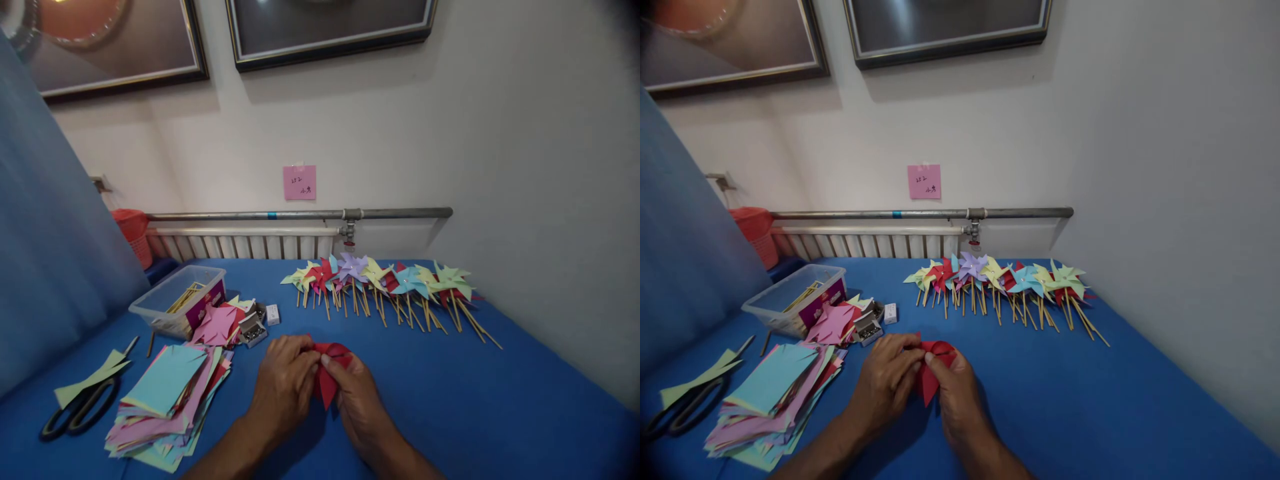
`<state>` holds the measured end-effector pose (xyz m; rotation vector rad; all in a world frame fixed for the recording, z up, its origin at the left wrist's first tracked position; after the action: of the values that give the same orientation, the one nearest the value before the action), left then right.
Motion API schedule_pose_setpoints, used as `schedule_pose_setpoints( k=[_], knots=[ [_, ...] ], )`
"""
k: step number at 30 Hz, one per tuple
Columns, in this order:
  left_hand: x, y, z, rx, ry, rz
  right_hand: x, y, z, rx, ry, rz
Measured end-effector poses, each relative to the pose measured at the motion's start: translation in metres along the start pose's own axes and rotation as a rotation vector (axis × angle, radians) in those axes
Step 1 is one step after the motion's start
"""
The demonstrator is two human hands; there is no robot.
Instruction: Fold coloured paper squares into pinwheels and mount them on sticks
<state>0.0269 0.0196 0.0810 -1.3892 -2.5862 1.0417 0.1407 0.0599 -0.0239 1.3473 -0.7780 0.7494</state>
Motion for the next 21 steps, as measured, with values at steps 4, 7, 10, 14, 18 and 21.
schedule_pose_setpoints(
  k=[4,7,10,14,18,21],
  knots=[
    [0.004,-0.002,0.000,0.011,-0.049,0.064,-0.001,-0.008,-0.007,-0.031,-0.022,0.093],
    [0.021,-0.009,-0.001,-0.023,-0.187,0.167,0.004,-0.008,-0.009,-0.024,-0.057,0.155],
    [0.063,-0.013,0.008,-0.105,-0.560,0.329,0.011,-0.008,-0.009,-0.032,-0.092,0.182],
    [0.100,0.028,0.037,-0.041,-1.015,0.784,0.015,-0.004,-0.007,-0.016,-0.100,0.218],
    [0.095,0.057,0.043,0.037,-1.097,1.089,0.019,0.002,-0.003,0.000,-0.097,0.272],
    [0.089,0.053,0.043,0.059,-1.125,1.081,0.019,0.008,0.001,0.025,-0.087,0.333]
  ],
)
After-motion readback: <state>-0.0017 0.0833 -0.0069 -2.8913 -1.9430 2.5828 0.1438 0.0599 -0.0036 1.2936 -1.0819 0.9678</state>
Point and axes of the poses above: each hand's wrist, its own z-axis away from the middle knuckle, its own y-axis out of the palm, x = y × z, the point moved 10 cm from there along -z, towards the middle knuckle, and after that the axes turned 2 degrees about -x, right-handed, at the moved point
